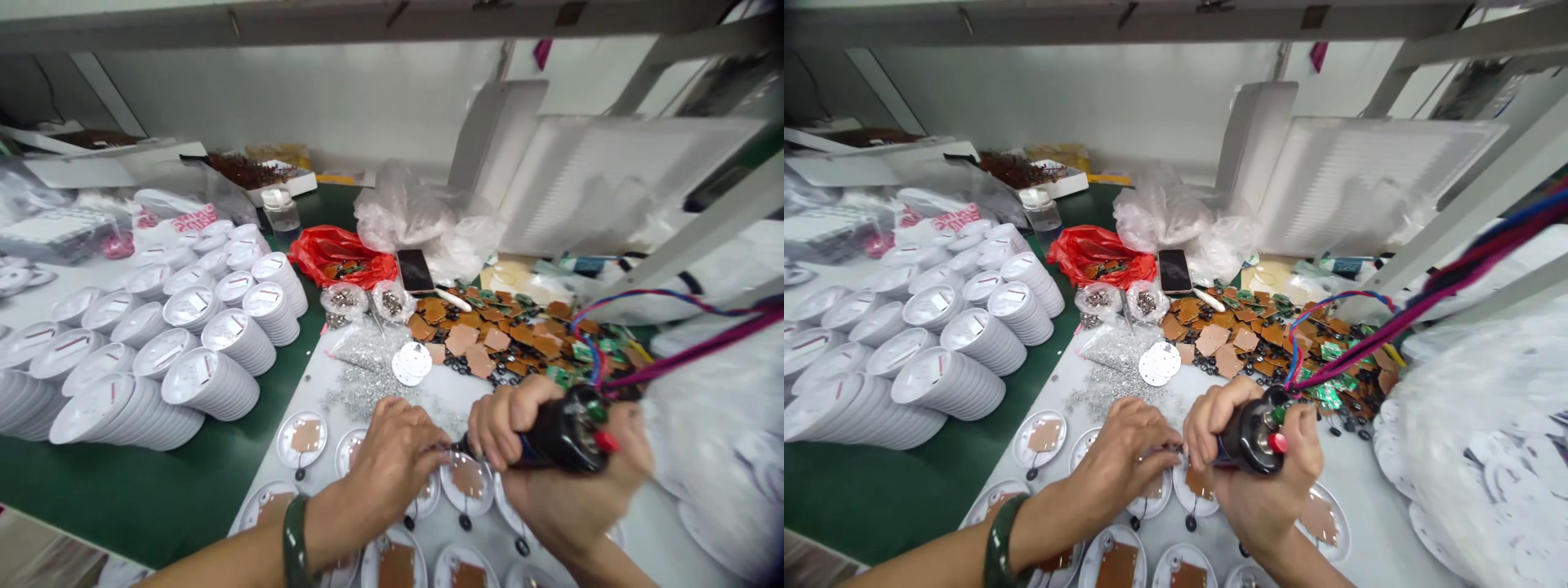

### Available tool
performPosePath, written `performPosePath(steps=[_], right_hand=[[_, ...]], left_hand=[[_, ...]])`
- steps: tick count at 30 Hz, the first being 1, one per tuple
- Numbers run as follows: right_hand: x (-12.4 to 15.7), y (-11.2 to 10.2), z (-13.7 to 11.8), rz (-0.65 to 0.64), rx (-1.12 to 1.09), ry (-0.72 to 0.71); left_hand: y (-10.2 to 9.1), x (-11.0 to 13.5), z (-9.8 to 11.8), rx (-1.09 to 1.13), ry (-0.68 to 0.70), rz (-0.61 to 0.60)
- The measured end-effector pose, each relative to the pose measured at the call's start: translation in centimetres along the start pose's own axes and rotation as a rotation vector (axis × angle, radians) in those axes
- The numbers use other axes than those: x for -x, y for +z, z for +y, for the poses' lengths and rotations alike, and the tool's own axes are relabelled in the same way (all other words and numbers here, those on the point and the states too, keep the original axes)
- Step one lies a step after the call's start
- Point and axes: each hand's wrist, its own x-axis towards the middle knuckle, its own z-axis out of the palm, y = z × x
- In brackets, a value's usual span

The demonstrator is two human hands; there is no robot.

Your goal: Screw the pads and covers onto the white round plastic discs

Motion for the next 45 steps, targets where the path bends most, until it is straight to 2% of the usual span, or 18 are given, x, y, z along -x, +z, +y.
performPosePath(steps=[5,12,16,24,32,38,45], right_hand=[[0.0,-0.4,-0.1,0.036,-0.003,-0.014],[0.5,-0.7,-1.6,0.055,-0.020,-0.004],[1.2,-0.7,-2.5,0.061,-0.013,0.024],[2.9,-0.2,-3.4,-0.009,-0.039,0.093],[3.5,-0.2,-4.3,-0.022,-0.002,0.087],[4.0,0.2,-3.7,-0.033,-0.041,0.059],[4.2,-0.1,-3.5,-0.024,-0.027,0.089]], left_hand=[[1.2,-1.2,-1.1,-0.018,0.069,-0.014],[2.2,0.2,-2.3,0.040,0.189,-0.066],[1.9,1.0,-1.7,0.075,0.206,-0.048],[1.5,2.1,0.3,0.265,0.170,0.022],[1.9,3.2,1.0,0.304,0.096,0.041],[2.5,3.4,0.8,0.306,0.108,0.007],[3.1,3.4,0.5,0.343,0.127,0.011]])
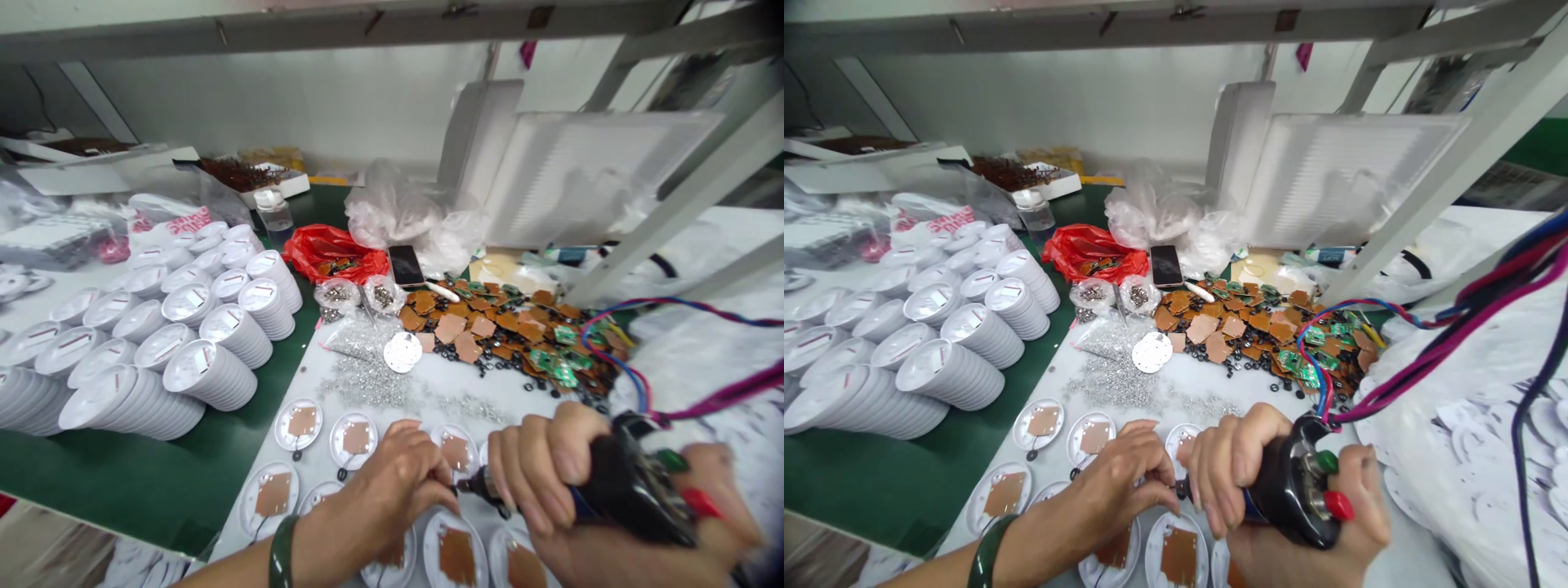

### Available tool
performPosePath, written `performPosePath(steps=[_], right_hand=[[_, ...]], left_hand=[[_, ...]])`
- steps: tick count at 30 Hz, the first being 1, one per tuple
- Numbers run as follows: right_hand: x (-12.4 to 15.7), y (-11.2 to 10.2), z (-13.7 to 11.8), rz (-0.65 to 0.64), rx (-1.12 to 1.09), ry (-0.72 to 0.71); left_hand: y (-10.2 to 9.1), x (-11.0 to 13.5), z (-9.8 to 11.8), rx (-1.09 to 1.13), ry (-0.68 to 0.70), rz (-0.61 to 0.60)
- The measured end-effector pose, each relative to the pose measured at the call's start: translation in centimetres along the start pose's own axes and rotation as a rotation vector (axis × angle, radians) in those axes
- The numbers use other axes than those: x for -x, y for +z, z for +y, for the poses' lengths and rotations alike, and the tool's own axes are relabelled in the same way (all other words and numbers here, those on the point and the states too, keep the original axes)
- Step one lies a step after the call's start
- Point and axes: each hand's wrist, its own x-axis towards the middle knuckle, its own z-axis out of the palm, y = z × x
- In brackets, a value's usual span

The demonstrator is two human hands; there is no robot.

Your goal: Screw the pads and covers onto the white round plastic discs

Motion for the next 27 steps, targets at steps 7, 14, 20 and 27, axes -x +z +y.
performPosePath(steps=[7,14,20,27], right_hand=[[0.0,-0.3,-0.2,-0.084,-0.011,0.085],[1.7,-2.9,-0.6,-0.208,0.055,0.245],[2.6,-3.7,-0.6,-0.201,0.017,0.225],[2.5,-3.8,0.8,-0.206,-0.039,0.173]], left_hand=[[-0.4,-0.2,1.3,0.061,-0.072,-0.110],[0.2,2.2,1.5,-0.024,0.019,-0.086],[1.0,2.9,2.4,-0.216,0.043,0.064],[0.6,1.5,4.2,-0.039,-0.004,-0.030]])
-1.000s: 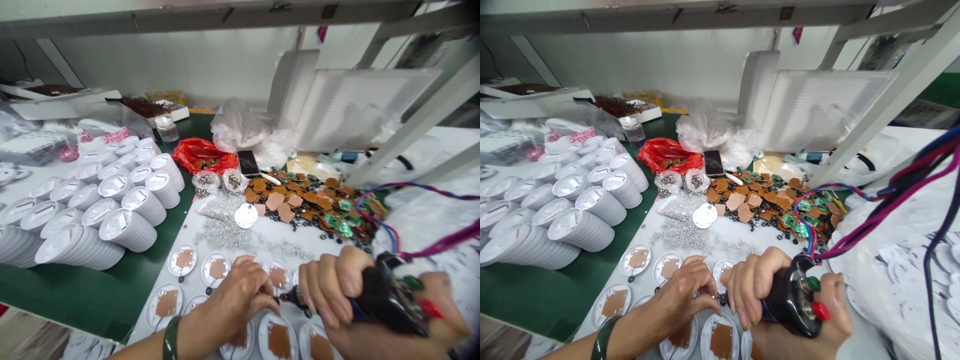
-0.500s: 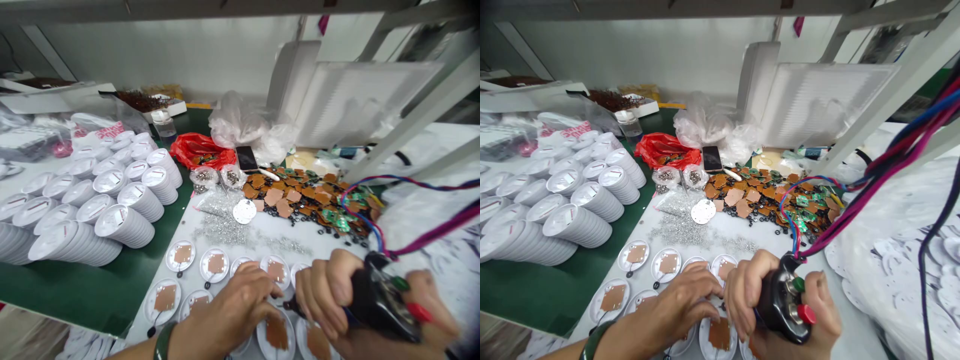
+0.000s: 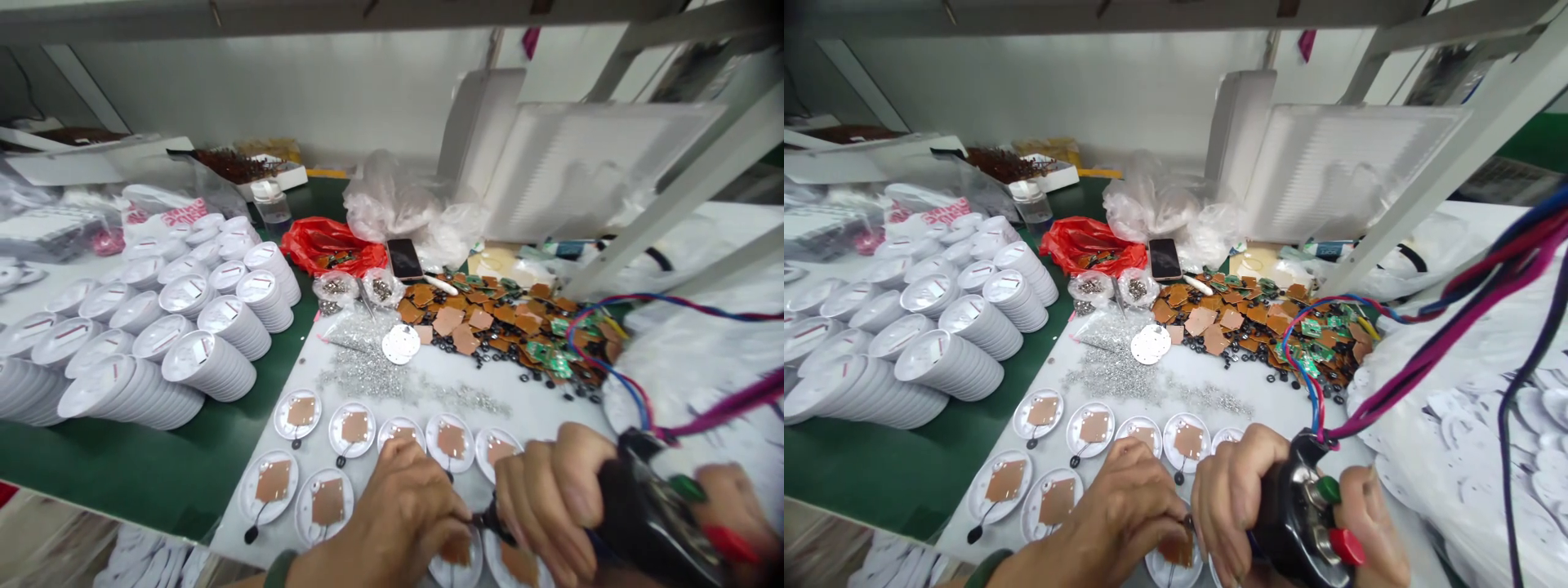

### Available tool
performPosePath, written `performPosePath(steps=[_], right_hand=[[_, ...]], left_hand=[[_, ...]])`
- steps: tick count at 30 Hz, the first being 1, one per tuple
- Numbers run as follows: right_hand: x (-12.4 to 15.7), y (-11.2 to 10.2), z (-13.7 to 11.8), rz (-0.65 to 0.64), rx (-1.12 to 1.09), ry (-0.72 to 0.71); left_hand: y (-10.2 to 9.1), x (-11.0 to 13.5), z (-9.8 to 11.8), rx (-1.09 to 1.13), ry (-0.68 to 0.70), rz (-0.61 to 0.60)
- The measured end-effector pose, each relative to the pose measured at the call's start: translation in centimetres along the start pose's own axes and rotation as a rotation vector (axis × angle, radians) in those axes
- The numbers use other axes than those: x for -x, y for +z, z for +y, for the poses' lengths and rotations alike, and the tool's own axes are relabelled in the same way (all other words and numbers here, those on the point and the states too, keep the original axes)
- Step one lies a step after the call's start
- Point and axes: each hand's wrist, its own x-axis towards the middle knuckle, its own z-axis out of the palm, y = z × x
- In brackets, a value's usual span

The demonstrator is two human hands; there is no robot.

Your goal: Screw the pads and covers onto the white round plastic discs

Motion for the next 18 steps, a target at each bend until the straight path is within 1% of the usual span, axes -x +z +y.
performPosePath(steps=[2,3,4,7,9,12,14,17,18], right_hand=[[0.3,-0.7,0.6,0.102,-0.016,-0.016],[0.4,-1.0,0.8,0.120,-0.004,-0.017],[0.5,-1.4,0.8,0.114,0.014,-0.019],[0.4,-1.7,0.1,0.025,0.075,-0.030],[0.2,-1.4,-0.6,-0.001,0.100,-0.036],[0.3,-0.4,-1.5,0.011,0.106,-0.042],[0.3,0.4,-1.7,0.010,0.129,-0.017],[0.0,1.0,-1.5,0.021,0.152,0.006],[-0.2,1.0,-1.4,-0.002,0.142,0.000]], left_hand=[[0.0,0.0,0.0,0.021,-0.011,0.022],[0.1,0.0,-0.1,0.030,-0.011,0.017],[0.2,0.1,-0.2,0.033,-0.002,0.017],[0.5,0.5,-0.6,0.017,0.035,0.029],[0.8,0.8,-0.9,0.000,0.041,0.057],[1.1,0.9,-1.1,0.004,0.012,0.095],[1.2,0.9,-1.2,0.022,-0.001,0.109],[1.2,0.8,-1.0,0.052,-0.022,0.090],[1.2,0.8,-1.0,0.051,-0.031,0.071]])
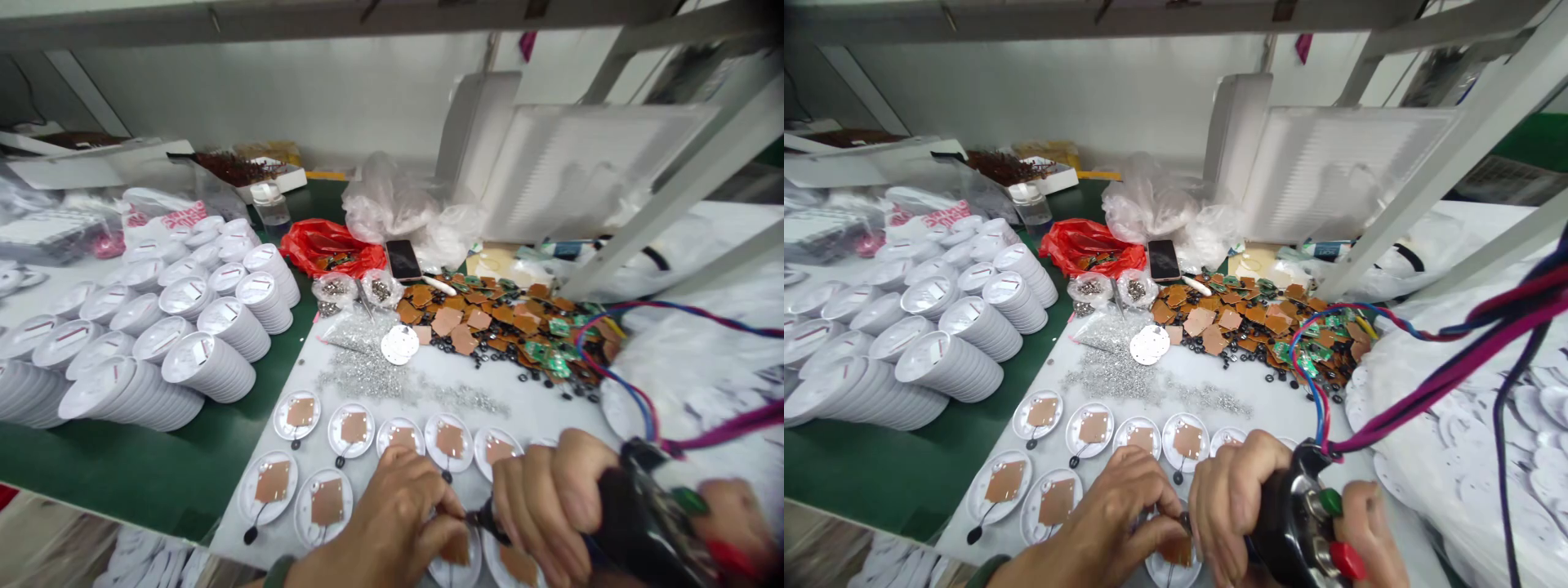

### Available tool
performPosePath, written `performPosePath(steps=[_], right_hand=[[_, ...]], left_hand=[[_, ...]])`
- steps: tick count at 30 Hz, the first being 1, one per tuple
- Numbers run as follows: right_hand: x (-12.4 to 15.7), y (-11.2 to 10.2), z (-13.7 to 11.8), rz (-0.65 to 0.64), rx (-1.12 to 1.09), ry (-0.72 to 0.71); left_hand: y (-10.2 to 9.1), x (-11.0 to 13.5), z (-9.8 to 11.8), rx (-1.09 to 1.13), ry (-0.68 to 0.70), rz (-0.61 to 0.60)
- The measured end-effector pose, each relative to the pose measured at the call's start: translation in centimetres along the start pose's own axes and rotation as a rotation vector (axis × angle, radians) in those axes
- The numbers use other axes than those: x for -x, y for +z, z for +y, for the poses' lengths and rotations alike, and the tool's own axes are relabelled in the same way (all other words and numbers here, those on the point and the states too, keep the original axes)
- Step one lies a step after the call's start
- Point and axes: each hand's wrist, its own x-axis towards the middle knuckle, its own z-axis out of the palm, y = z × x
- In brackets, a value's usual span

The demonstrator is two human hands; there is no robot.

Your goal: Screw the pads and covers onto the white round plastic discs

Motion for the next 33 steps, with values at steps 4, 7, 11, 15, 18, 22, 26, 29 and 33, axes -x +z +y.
performPosePath(steps=[4,7,11,15,18,22,26,29,33], right_hand=[[-1.0,-1.2,0.8,-0.215,-0.083,-0.013],[-0.4,-2.6,1.4,-0.198,-0.095,0.060],[1.5,-3.9,2.1,-0.007,-0.089,0.103],[1.8,-5.6,3.2,0.115,-0.111,0.104],[1.6,-6.6,4.1,0.125,-0.117,0.074],[2.7,-5.9,4.7,0.087,-0.136,0.068],[3.7,-3.5,4.7,0.032,-0.159,0.102],[3.8,-1.8,4.4,0.117,-0.105,0.167],[3.9,-0.7,4.2,0.219,-0.045,0.200]], left_hand=[[-0.2,-0.1,0.2,-0.062,0.016,-0.042],[-0.4,-0.1,0.4,-0.079,0.038,-0.052],[-0.2,-0.1,0.2,-0.047,0.063,-0.033],[0.8,0.2,-0.8,-0.022,0.122,-0.035],[1.4,0.5,-1.2,-0.021,0.120,-0.041],[0.8,1.1,-0.6,-0.158,0.092,-0.085],[0.2,2.2,-0.2,-0.452,0.297,0.032],[0.6,2.8,-0.4,-0.564,0.436,0.122],[1.0,3.0,-0.7,-0.607,0.458,0.155]])
